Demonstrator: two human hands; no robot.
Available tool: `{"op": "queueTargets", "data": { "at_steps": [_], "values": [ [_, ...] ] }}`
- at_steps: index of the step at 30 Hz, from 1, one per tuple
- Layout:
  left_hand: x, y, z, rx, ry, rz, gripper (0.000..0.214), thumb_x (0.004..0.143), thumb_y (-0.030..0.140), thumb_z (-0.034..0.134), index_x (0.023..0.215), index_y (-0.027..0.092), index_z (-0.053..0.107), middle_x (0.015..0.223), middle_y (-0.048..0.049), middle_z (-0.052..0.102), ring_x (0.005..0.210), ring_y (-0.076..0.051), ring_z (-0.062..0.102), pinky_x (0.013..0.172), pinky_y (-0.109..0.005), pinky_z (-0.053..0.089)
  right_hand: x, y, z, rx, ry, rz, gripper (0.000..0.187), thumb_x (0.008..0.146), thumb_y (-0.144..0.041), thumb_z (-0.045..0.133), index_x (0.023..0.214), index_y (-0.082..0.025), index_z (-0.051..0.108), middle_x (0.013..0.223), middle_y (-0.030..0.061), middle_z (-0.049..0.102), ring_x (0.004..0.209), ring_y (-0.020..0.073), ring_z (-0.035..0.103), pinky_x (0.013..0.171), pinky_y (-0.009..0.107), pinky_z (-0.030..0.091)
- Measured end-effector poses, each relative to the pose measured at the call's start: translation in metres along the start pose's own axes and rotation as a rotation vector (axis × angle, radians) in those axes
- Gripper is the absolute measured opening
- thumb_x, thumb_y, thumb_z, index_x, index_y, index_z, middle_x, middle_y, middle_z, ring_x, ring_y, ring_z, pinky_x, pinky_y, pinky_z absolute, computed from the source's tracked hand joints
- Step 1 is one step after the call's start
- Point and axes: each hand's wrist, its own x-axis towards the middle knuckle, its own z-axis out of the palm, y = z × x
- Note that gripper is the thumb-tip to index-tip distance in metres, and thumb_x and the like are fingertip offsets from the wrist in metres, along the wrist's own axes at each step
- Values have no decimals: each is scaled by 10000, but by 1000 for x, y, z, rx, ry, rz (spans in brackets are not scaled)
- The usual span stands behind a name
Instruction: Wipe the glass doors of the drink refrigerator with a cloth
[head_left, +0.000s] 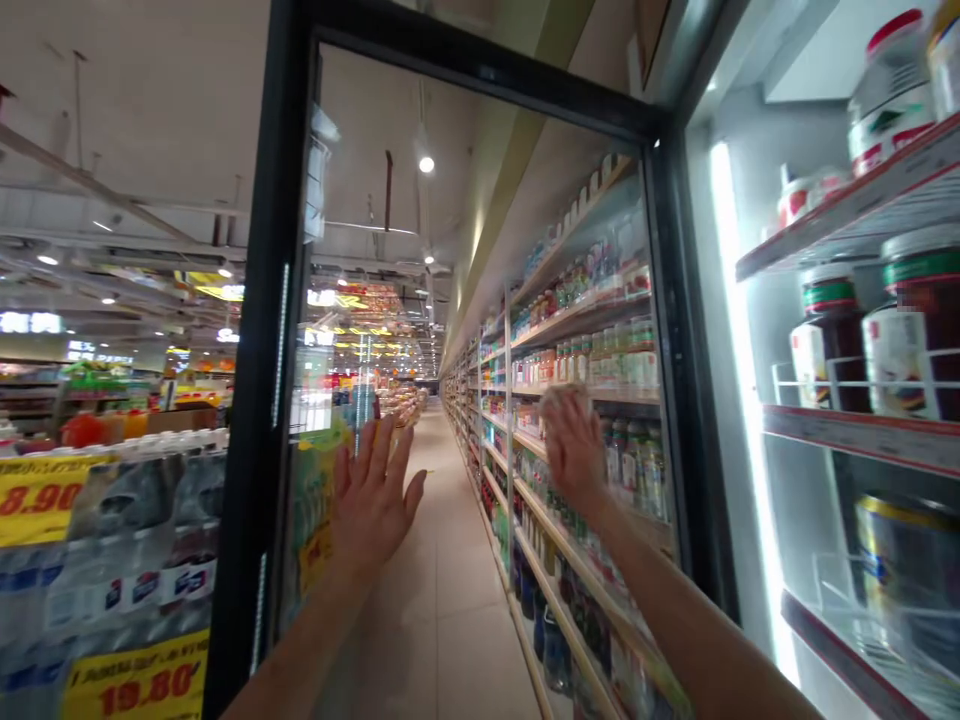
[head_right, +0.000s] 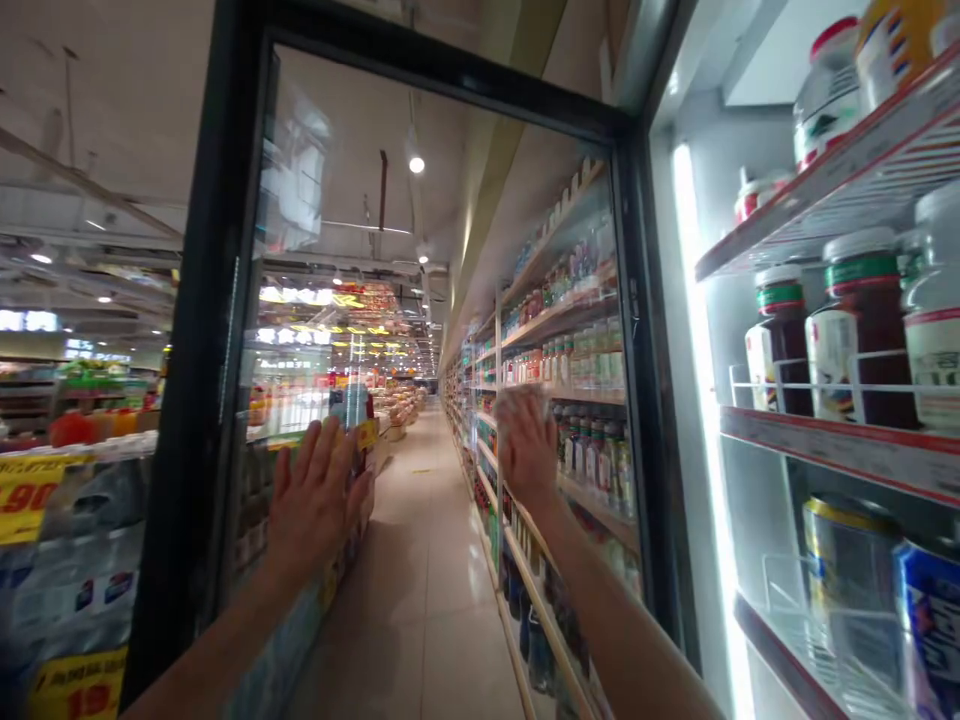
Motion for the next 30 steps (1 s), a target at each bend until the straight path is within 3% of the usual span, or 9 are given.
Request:
{"op": "queueTargets", "data": {
  "at_steps": [2,3,8,13,15,18,20,25,30],
  "values": [
    [0,0,1,-9,0,-4,670,881,314,482,1454,238,142,1469,-108,313,1393,-239,201,1134,-467,148,-1,8,-1,-79,128,292,466,901,-246,329,1352,-187,428,1397,135,444,1352,258,320,1047,499,287],
    [0,0,1,-13,-3,-5,667,882,316,480,1453,237,145,1467,-110,316,1393,-241,202,1134,-469,148,-2,9,-1,-92,143,342,471,903,-250,321,1359,-180,420,1407,141,429,1357,263,309,1045,503,288],
    [-1,-1,3,-42,1,-18,647,881,330,482,1447,249,180,1466,-107,324,1390,-242,213,1133,-470,150,-13,2,-2,37,-108,-111,468,882,-228,371,1343,-270,441,1403,56,451,1367,212,299,1111,446,213],
    [-2,-3,5,-25,8,19,655,874,297,495,1447,231,185,1454,-122,345,1389,-250,217,1126,-476,167,-14,15,-3,-110,109,357,487,910,-257,317,1391,-202,372,1417,130,416,1370,262,287,1058,502,274],
    [-3,-3,5,-21,6,18,663,869,292,503,1447,231,185,1454,-123,346,1387,-256,223,1123,-482,174,-18,7,-3,-95,69,280,479,911,-256,321,1382,-201,386,1418,127,415,1375,260,278,1063,492,270],
    [-3,-4,5,-25,1,11,661,866,293,508,1445,236,194,1457,-121,343,1384,-257,232,1122,-481,179,-27,-9,-4,-4,-78,-76,454,899,-227,347,1346,-233,431,1397,85,452,1380,224,272,1100,451,225],
    [-3,-4,6,-31,2,6,655,866,295,508,1443,237,204,1454,-122,347,1383,-255,236,1123,-479,177,-30,-9,-5,4,-91,-135,452,897,-221,356,1342,-240,432,1376,79,477,1375,210,284,1107,443,213],
    [-3,-5,7,-26,8,18,661,866,294,510,1445,230,197,1454,-126,345,1387,-252,222,1127,-481,164,-30,-10,-4,-101,74,298,491,904,-229,333,1393,-186,367,1425,142,402,1387,252,250,1080,496,242],
    [-2,-3,5,-24,-9,6,653,869,299,505,1443,230,202,1463,-124,328,1387,-253,225,1123,-478,174,-50,-32,-6,56,-161,-166,496,866,-216,402,1358,-281,421,1395,47,462,1378,212,279,1129,451,173]
  ]
}}
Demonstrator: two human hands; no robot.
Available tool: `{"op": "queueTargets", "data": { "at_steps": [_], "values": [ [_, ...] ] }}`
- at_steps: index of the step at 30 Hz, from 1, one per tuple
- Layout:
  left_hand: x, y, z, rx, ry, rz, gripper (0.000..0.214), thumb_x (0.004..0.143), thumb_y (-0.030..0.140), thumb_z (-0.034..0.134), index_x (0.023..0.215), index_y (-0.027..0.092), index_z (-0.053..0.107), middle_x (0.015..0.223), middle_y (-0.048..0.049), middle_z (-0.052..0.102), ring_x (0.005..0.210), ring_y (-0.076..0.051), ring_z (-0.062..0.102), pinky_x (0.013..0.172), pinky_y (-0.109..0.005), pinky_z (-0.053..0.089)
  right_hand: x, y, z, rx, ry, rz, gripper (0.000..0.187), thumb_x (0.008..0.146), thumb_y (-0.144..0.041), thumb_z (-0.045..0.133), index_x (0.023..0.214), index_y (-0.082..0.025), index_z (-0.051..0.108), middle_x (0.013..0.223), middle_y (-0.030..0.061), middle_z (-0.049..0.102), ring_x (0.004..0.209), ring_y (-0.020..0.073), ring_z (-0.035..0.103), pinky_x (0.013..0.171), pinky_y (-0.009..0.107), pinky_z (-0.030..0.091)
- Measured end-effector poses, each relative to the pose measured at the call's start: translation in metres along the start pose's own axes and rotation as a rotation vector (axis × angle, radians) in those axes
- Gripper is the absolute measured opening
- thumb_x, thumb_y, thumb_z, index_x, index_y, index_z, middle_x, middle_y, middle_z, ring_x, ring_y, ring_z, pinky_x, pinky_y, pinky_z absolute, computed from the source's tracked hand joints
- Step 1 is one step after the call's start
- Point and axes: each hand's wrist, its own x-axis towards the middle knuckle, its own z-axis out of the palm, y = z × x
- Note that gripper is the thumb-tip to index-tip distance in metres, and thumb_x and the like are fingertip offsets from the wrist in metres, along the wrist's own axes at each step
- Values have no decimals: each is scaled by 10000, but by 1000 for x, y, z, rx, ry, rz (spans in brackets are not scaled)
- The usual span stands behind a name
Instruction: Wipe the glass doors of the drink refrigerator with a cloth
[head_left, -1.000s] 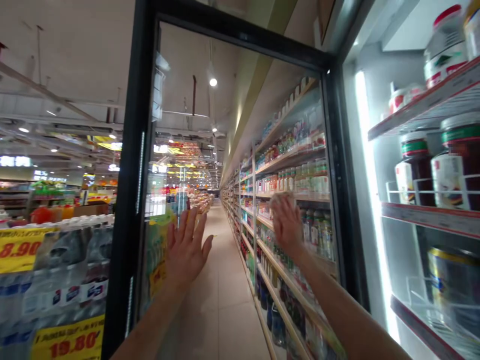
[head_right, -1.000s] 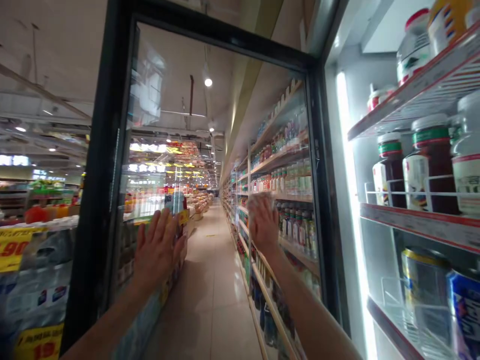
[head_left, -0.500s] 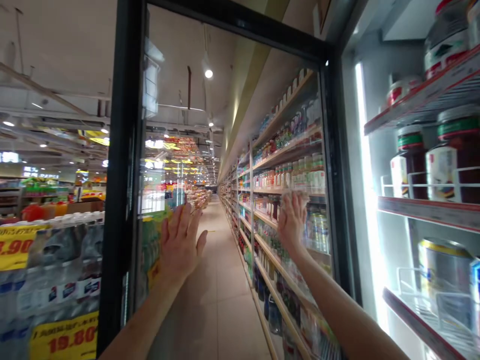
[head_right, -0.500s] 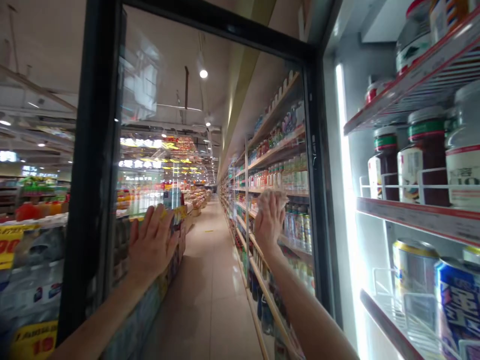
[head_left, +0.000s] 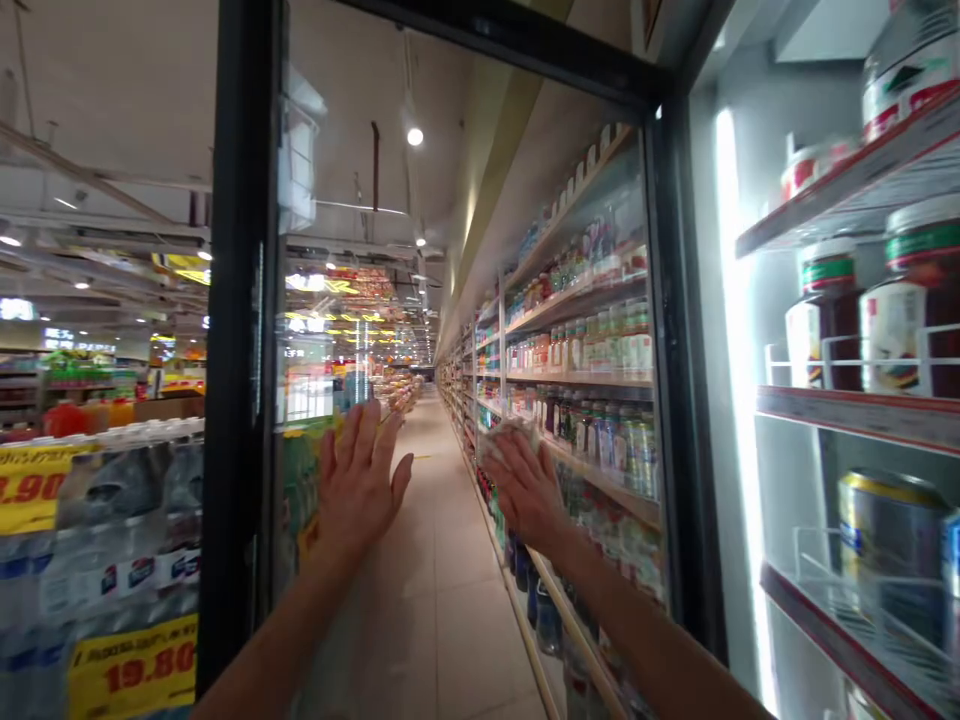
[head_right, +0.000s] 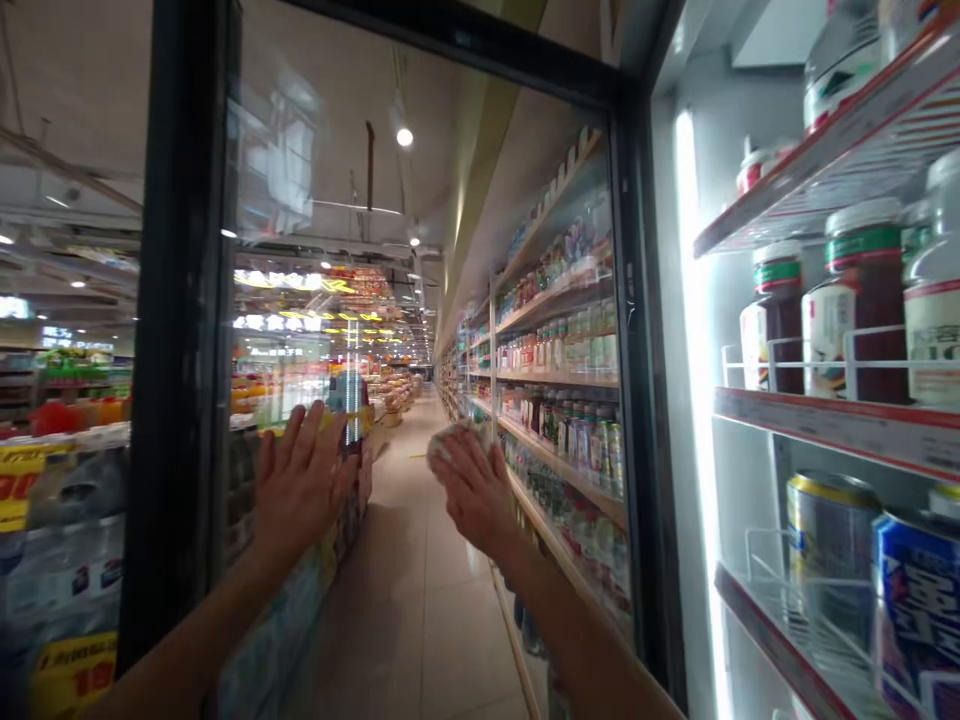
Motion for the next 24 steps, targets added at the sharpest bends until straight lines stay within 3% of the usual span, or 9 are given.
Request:
{"op": "queueTargets", "data": {
  "at_steps": [1,4,6,11,12,16,17,21,24],
  "values": [
    [0,0,-1,0,-2,1,654,869,299,504,1444,228,201,1463,-124,328,1387,-253,223,1124,-478,173,-5,2,-1,-16,25,37,493,872,-218,396,1361,-276,415,1389,54,469,1374,210,289,1126,451,177],
    [1,2,-2,4,4,7,662,869,298,502,1447,230,185,1465,-119,326,1388,-252,221,1126,-476,168,-15,16,-3,-126,201,390,503,904,-225,341,1407,-219,341,1417,115,422,1383,229,268,1098,484,218],
    [1,2,-3,1,3,2,668,869,307,503,1448,238,177,1469,-114,318,1388,-250,220,1127,-474,167,-20,14,-4,-138,228,486,510,906,-224,334,1416,-209,323,1445,128,376,1395,247,233,1091,506,223],
    [0,2,-3,-13,-3,-10,659,871,306,499,1447,250,182,1471,-104,314,1388,-243,221,1131,-471,164,-29,-6,-4,28,-33,9,506,863,-189,410,1357,-298,414,1410,35,444,1385,215,265,1125,462,191],
    [0,2,-3,-18,-3,-9,655,872,302,495,1446,253,183,1473,-100,310,1388,-243,221,1132,-471,162,-30,-4,-4,14,-9,43,501,869,-187,404,1358,-297,411,1408,40,447,1384,214,269,1122,467,194],
    [2,0,-2,-58,-18,-23,637,875,302,478,1443,269,191,1489,-83,274,1387,-248,219,1137,-481,147,-33,11,-5,-117,218,498,500,902,-221,342,1402,-215,347,1453,131,361,1397,263,226,1074,533,241],
    [2,0,-2,-65,-22,-27,634,875,303,477,1442,270,196,1493,-82,263,1388,-251,214,1137,-484,144,-34,12,-4,-110,205,500,496,901,-226,343,1398,-215,357,1456,131,356,1396,268,225,1072,535,245],
    [-3,3,-6,-58,-27,-18,640,877,289,481,1444,268,186,1494,-88,255,1392,-250,198,1139,-485,127,-33,-1,-1,-18,32,195,482,871,-180,394,1342,-272,439,1425,69,420,1389,236,254,1108,484,207],
    [-21,11,-9,-49,-40,8,665,875,267,485,1452,244,154,1483,-102,275,1389,-233,206,1145,-464,114,-29,-8,1,-74,118,306,502,875,-170,379,1373,-232,397,1421,100,419,1395,236,237,1105,483,208]
  ]
}}
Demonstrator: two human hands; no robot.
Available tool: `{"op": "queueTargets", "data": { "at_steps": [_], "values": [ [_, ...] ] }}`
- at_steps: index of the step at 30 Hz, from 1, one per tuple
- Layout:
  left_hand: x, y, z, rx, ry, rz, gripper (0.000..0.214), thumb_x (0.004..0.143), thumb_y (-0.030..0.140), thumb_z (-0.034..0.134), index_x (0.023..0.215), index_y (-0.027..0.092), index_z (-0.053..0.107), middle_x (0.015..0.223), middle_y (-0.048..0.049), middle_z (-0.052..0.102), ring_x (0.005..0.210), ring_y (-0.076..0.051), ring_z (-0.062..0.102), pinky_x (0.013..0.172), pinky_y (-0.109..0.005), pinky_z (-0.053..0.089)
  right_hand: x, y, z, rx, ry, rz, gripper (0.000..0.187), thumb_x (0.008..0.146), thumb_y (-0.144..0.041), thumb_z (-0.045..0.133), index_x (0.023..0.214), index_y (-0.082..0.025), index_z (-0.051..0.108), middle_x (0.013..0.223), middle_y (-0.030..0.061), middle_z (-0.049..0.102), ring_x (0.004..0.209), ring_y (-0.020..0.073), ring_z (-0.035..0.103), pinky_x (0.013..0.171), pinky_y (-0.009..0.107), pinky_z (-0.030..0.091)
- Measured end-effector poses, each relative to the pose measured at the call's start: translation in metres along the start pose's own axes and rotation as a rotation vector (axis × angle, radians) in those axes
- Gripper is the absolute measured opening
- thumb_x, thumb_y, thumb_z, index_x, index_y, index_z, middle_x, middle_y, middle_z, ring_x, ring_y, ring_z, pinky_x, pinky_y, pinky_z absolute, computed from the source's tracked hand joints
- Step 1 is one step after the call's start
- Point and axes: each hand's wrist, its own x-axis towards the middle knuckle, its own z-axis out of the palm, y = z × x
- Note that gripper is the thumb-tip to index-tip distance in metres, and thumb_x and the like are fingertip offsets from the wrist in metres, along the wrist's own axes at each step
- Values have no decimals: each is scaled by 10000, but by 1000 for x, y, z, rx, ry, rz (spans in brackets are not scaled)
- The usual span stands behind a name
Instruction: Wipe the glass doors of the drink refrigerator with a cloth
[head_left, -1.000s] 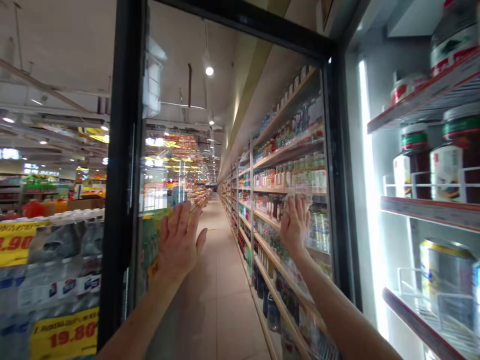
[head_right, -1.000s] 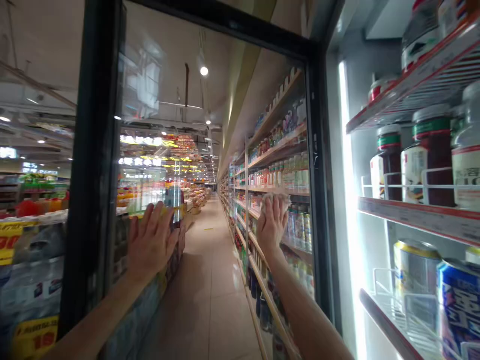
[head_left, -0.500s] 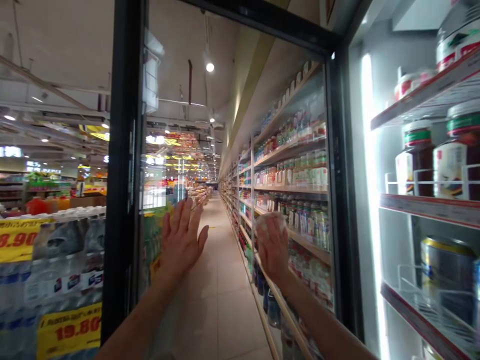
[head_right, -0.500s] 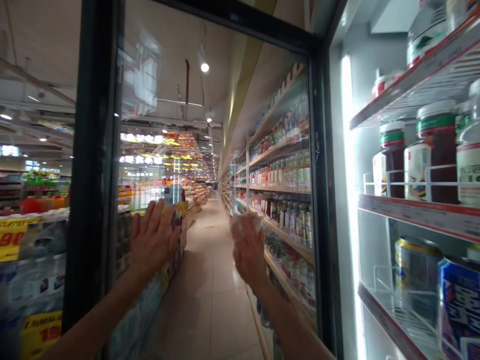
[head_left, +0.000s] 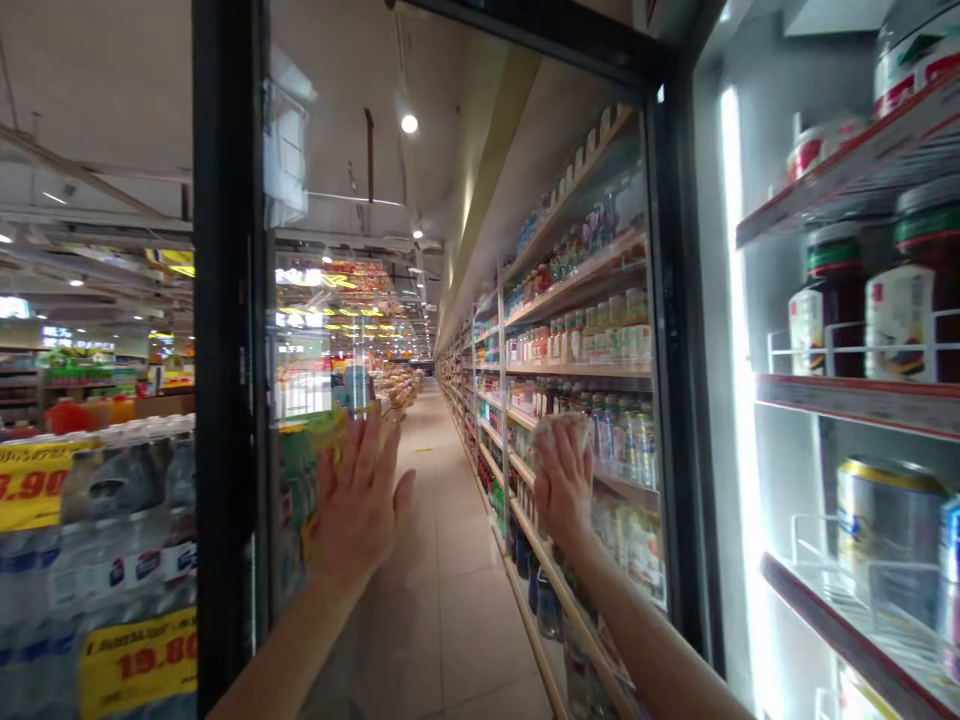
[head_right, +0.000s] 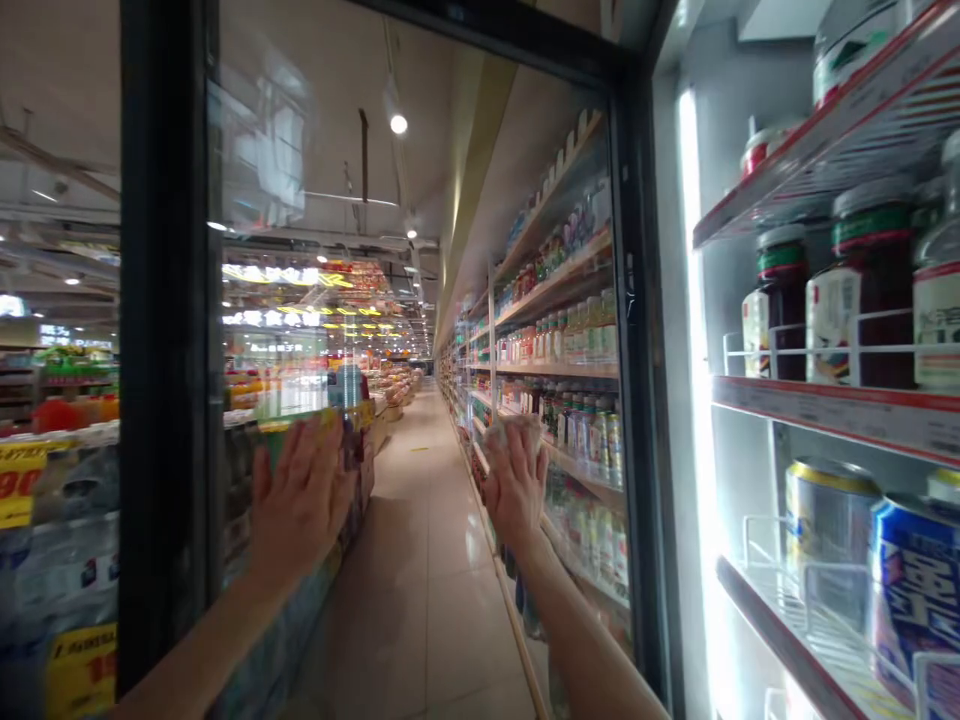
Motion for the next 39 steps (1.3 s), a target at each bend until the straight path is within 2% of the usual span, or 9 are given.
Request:
{"op": "queueTargets", "data": {
  "at_steps": [3,6,9,14,20,26,31,36,39],
  "values": [
    [-18,8,1,39,9,19,688,864,264,507,1452,213,155,1461,-118,314,1387,-218,212,1147,-442,119,-3,-15,-2,-28,23,111,500,884,-168,354,1382,-181,378,1439,139,381,1406,252,198,1096,499,215],
    [-24,12,2,74,6,14,704,850,284,537,1448,205,175,1442,-123,348,1382,-218,229,1143,-440,134,-16,-29,-7,82,-100,-138,474,854,-157,396,1317,-233,466,1405,74,444,1393,234,238,1121,466,190],
    [-22,12,1,80,-6,12,702,853,286,531,1450,205,169,1434,-124,362,1376,-225,244,1139,-444,144,-26,-20,-11,147,-169,-342,477,845,-167,406,1300,-291,479,1352,25,509,1367,202,302,1136,448,181],
    [-21,11,2,65,-6,7,696,860,271,514,1452,209,153,1437,-120,357,1380,-218,229,1145,-438,124,-32,-9,-7,-21,45,157,555,892,-172,340,1440,-206,257,1469,143,328,1410,268,183,1067,565,244],
    [-23,7,5,24,7,5,683,856,273,521,1448,216,186,1443,-112,349,1380,-207,232,1148,-415,128,-56,-51,-6,178,-201,-303,500,846,-163,409,1322,-310,450,1363,7,499,1374,202,289,1137,462,179],
    [-22,8,5,72,15,31,681,857,271,516,1448,192,187,1435,-131,358,1380,-216,233,1141,-432,135,-52,-17,-10,-22,23,137,551,879,-151,374,1422,-205,299,1467,149,330,1408,275,191,1058,555,267],
    [-23,8,5,43,-3,10,677,866,269,499,1452,208,165,1442,-122,348,1377,-219,239,1140,-434,147,-65,-23,-11,133,-193,-239,507,860,-152,387,1341,-304,428,1375,43,484,1372,223,296,1109,494,233],
    [-23,8,5,36,0,10,689,858,283,516,1451,212,173,1445,-122,343,1379,-219,233,1141,-433,145,-52,5,-13,-47,31,193,540,890,-187,345,1426,-229,290,1466,142,332,1405,279,196,1045,594,265],
    [-23,8,5,56,-3,12,695,853,290,527,1449,208,178,1442,-125,351,1375,-222,248,1135,-438,160,-52,-7,-14,44,-98,4,523,873,-178,367,1393,-242,361,1448,107,375,1399,264,220,1077,548,253]
  ]
}}
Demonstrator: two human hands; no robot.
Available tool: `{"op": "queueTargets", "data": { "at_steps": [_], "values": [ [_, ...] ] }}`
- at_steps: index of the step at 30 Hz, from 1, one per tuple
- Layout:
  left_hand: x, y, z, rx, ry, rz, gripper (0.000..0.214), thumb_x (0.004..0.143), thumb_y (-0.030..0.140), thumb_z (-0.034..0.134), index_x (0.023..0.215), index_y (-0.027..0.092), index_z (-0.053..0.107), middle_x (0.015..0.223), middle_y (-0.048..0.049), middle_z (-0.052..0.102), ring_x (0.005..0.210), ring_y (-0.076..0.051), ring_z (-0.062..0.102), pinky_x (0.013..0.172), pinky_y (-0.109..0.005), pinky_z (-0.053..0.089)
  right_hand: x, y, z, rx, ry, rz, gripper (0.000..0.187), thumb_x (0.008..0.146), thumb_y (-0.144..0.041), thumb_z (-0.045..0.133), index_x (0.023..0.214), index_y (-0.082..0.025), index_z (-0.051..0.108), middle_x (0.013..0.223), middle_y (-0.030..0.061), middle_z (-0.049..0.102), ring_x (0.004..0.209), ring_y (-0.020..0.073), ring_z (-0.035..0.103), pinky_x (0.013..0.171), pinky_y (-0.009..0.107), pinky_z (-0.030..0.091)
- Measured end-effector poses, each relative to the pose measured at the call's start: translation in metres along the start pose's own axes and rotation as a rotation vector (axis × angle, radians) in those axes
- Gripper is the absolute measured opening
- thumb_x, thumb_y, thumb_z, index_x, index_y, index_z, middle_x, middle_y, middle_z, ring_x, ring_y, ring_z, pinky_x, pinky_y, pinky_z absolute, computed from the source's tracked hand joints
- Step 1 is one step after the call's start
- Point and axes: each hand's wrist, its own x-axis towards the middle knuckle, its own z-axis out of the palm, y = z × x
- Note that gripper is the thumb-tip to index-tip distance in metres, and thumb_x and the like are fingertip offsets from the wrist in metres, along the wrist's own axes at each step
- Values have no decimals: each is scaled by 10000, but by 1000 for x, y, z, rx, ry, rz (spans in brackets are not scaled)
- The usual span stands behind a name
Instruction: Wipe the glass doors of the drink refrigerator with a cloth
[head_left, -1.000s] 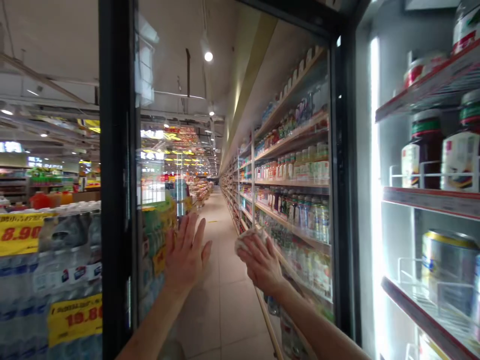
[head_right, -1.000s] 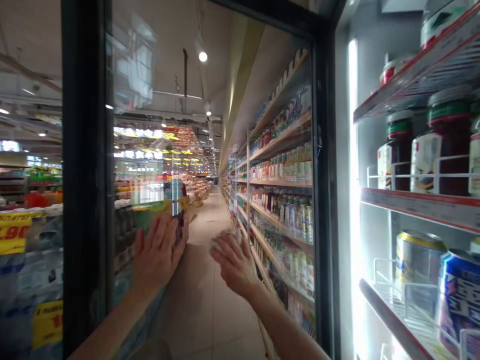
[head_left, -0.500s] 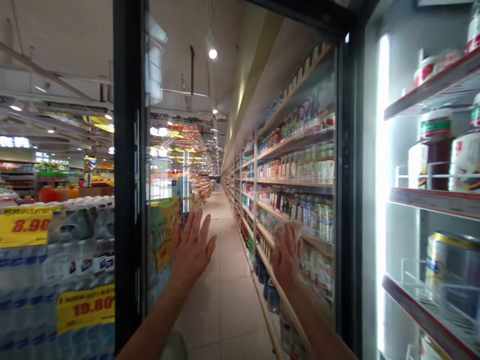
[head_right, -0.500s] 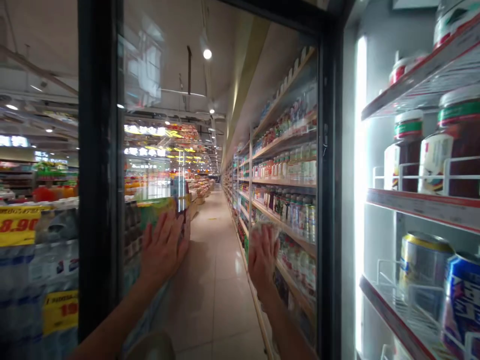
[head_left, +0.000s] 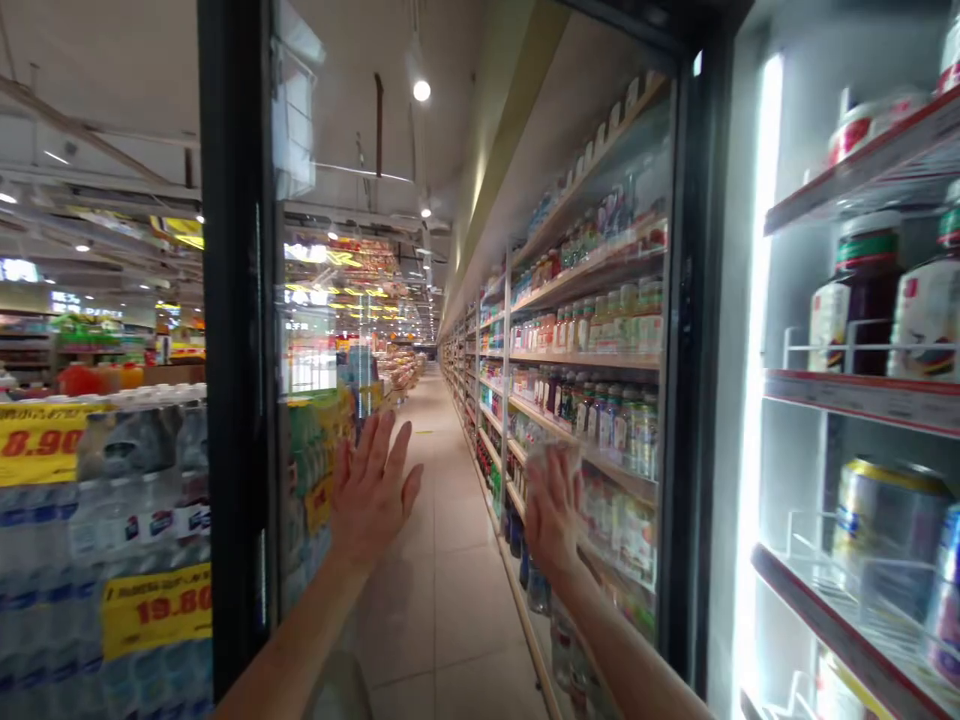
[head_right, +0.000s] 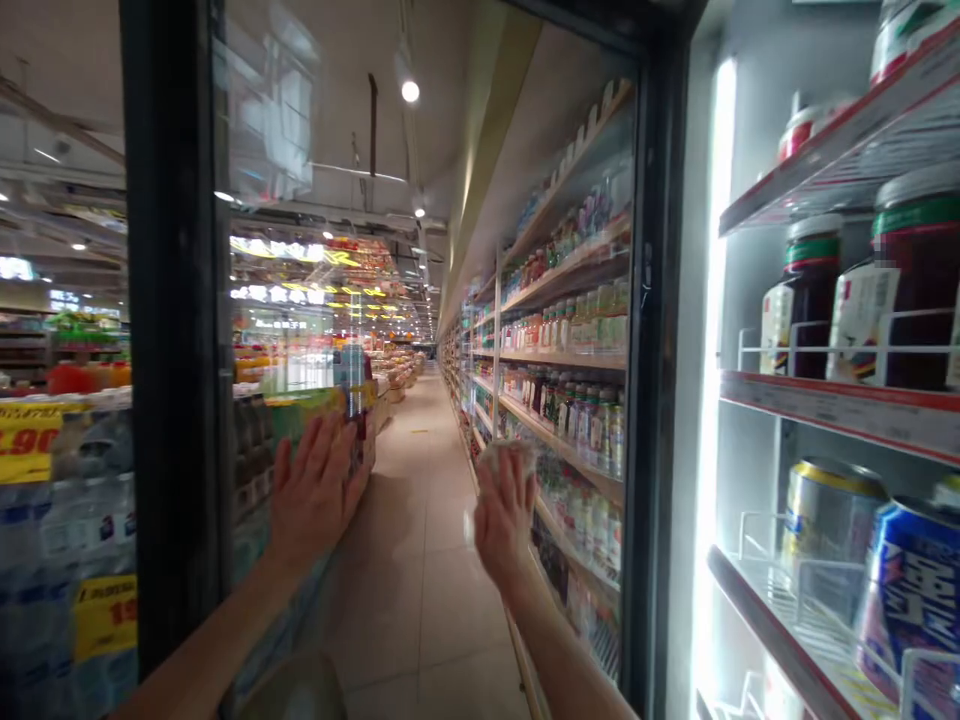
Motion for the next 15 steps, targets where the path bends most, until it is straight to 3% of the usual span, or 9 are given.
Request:
{"op": "queueTargets", "data": {
  "at_steps": [2,3,8,9,13,15],
  "values": [
    [0,-1,1,7,4,6,692,852,295,529,1447,203,188,1439,-128,357,1371,-227,261,1131,-442,169,-2,-9,1,71,-108,-216,499,855,-165,395,1337,-284,437,1402,51,449,1385,231,265,1108,497,229],
    [0,-1,1,8,6,7,691,851,295,529,1446,201,192,1438,-130,358,1371,-229,263,1130,-443,170,-1,-11,1,76,-113,-252,491,852,-161,401,1322,-293,452,1388,39,467,1381,222,275,1115,488,219],
    [-1,-1,0,-18,-1,-5,695,852,284,525,1450,217,177,1444,-124,350,1375,-227,250,1135,-441,151,14,-2,3,-53,112,119,526,886,-169,358,1410,-202,321,1461,141,341,1407,265,192,1080,542,233],
    [-1,-1,0,-23,-5,-9,695,852,285,525,1450,220,177,1445,-123,349,1377,-225,246,1136,-440,148,17,-2,3,-42,90,98,525,887,-171,356,1410,-207,321,1462,136,340,1408,264,191,1082,537,233],
    [0,0,-1,-10,-7,-2,673,850,281,528,1442,202,217,1434,-132,371,1383,-217,233,1136,-431,151,27,-2,4,38,-100,-228,482,879,-187,386,1351,-279,413,1412,63,431,1394,229,239,1115,485,206],
    [0,0,-1,5,3,10,661,850,280,528,1436,184,237,1421,-142,389,1382,-217,236,1136,-428,154,35,7,2,-7,6,-95,480,890,-191,372,1366,-253,396,1419,93,417,1391,234,245,1103,500,218]
  ]
}}
